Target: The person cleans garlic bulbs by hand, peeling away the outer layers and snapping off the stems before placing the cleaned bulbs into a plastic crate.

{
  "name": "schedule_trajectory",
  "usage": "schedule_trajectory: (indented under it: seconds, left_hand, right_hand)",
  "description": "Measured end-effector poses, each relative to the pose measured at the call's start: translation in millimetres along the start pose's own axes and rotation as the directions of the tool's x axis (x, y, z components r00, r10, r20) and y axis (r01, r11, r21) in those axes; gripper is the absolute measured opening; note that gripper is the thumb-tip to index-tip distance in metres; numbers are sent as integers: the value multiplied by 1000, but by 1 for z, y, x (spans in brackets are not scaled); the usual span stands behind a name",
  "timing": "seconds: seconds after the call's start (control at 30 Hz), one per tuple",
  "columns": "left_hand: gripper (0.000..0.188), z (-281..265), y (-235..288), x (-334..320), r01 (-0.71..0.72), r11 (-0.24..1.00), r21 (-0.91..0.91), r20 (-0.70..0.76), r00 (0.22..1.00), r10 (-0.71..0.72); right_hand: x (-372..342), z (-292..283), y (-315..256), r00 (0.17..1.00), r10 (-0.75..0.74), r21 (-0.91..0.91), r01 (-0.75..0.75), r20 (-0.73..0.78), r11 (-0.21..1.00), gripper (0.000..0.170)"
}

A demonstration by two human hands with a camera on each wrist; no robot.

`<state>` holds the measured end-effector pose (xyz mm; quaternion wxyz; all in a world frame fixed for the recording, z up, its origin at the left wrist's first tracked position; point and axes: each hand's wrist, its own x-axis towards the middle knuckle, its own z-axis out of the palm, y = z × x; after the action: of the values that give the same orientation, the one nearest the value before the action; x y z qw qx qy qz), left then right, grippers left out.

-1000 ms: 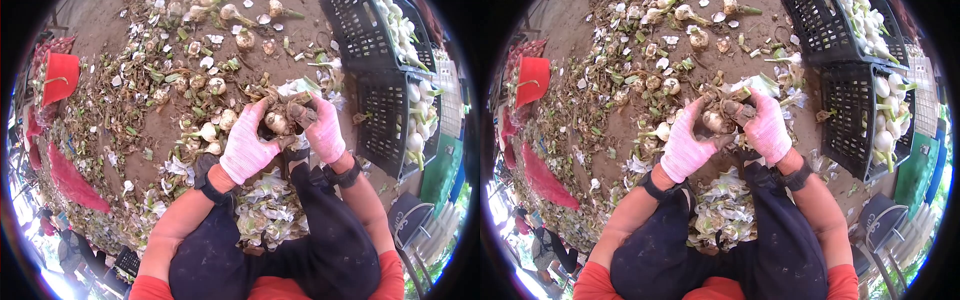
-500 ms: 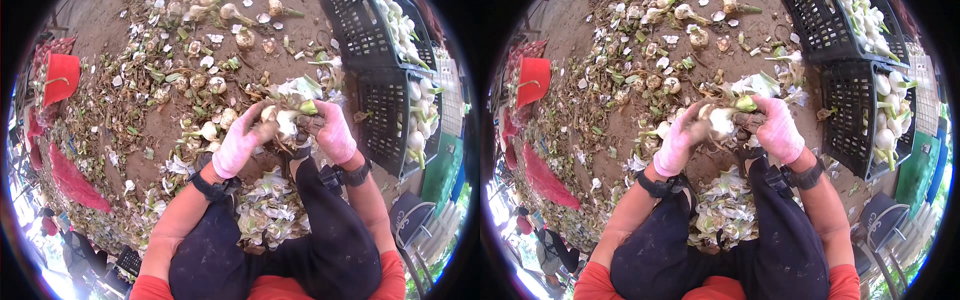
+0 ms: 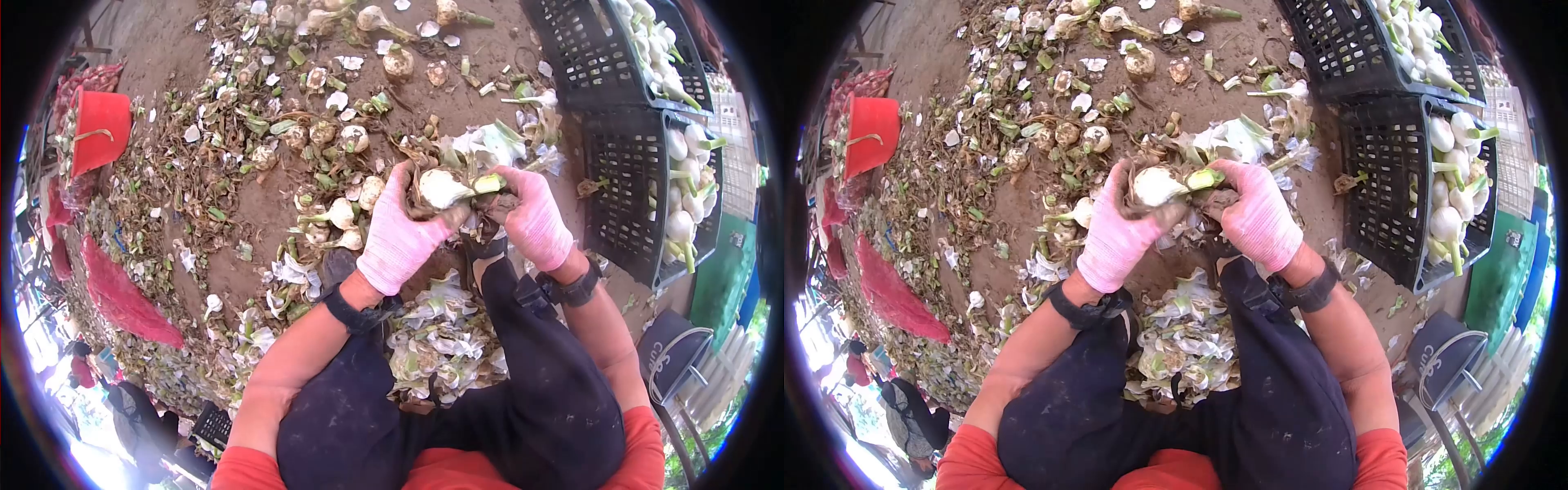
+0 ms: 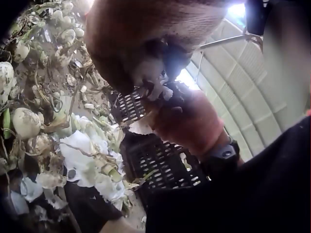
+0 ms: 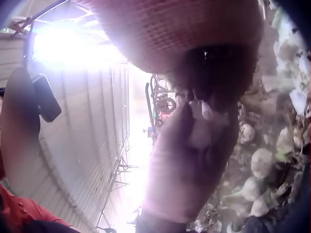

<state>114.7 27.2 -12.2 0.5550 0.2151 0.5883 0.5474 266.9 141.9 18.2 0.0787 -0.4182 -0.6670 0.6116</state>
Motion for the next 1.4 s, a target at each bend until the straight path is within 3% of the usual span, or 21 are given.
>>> schedule_trajectory:
  seconds: [0.07, 0.13, 0.2, 0.33, 0.4, 0.47, 0.5, 0.53, 0.57, 0.6, 0.67, 0.73, 0.8, 0.83, 0.93, 1.07, 1.13, 1.23, 1.27, 1.33, 1.4]
  left_hand:
    - [70, -8, -1, 1, 60, 998, 26, 85, 994, -62]
    - [72, -10, -1, 0, 55, 998, -30, 124, 991, -51]
    - [70, -9, 0, -4, 86, 996, 19, -16, 996, -86]
    - [68, -10, 7, -5, 75, 984, 163, 48, 995, -83]
    - [69, -1, 12, -9, 98, 992, -84, 219, 973, -78]
    - [80, 0, 20, -13, 103, 994, 43, 340, 934, -112]
    - [82, 2, 19, -14, 117, 990, -78, 350, 933, -82]
    - [85, 3, 16, -14, 130, 971, -199, 356, 933, -52]
    - [85, 1, 14, -13, 129, 971, -201, 356, 933, -51]
    - [85, -3, 10, -10, 150, 969, -197, 338, 938, -77]
    - [85, -4, 4, -6, 172, 965, -196, 316, 943, -104]
    - [84, -3, 1, -4, 57, 996, -69, 250, 968, -38]
    - [85, -2, 11, -5, 79, 997, -17, 258, 963, -72]
    - [85, -2, 15, -5, 98, 995, 34, 265, 959, -104]
    - [85, -8, 9, -6, 129, 988, 80, 238, 960, -144]
    - [78, -16, -8, -6, 128, 990, 61, 152, 979, -136]
    - [84, -14, -6, -6, 179, 979, -93, 200, 967, -158]
    - [80, -13, 2, -9, 280, 955, -99, 235, 939, -251]
    - [80, -11, 3, -11, 280, 955, -100, 235, 939, -251]
    - [74, -6, 3, -15, 366, 872, -325, 175, 929, -325]
    - [71, -6, 5, -17, 382, 860, -339, 173, 924, -342]
  right_hand:
    - [-1, 1, 1, 980, -194, -245, 178, -39, 953, 23]
    - [1, 2, 10, 968, -237, -281, 206, -79, 937, 23]
    - [4, 2, 15, 952, -281, -318, 232, -118, 919, 23]
    - [8, 0, 16, 979, -147, -278, 105, -138, 955, 23]
    - [18, -8, 30, 984, -65, -241, 24, -164, 970, 23]
    - [36, -28, 75, 946, -130, -532, -51, -298, 845, 32]
    - [33, -34, 81, 945, -131, -532, -51, -298, 845, 32]
    - [29, -39, 86, 976, -129, -578, 5, -173, 816, 38]
    - [26, -42, 90, 992, -119, -617, 66, -45, 784, 44]
    - [23, -42, 82, 992, -120, -620, 67, -43, 781, 44]
    - [11, -38, 49, 977, -212, -462, 174, -31, 870, 52]
    - [2, -33, 22, 976, -205, -359, 164, -79, 919, 50]
    - [-7, -32, -7, 992, -122, -147, 127, 38, 981, 45]
    - [-9, -30, -15, 976, -207, -187, 216, 67, 958, 36]
    - [-8, -29, -15, 951, -275, -350, 308, 140, 885, 36]
    - [-13, -22, -15, 943, -289, -526, 331, 164, 784, 34]
    - [-18, -17, -14, 938, -317, -563, 338, 139, 754, 31]
    - [-20, -15, -21, 949, -255, -622, 314, 184, 718, 33]
    - [-19, -14, -19, 943, -252, -646, 333, 219, 686, 35]
    - [-18, -12, -14, 935, -247, -668, 355, 255, 654, 36]
    - [-16, -10, -9, 927, -254, -679, 375, 276, 631, 40]
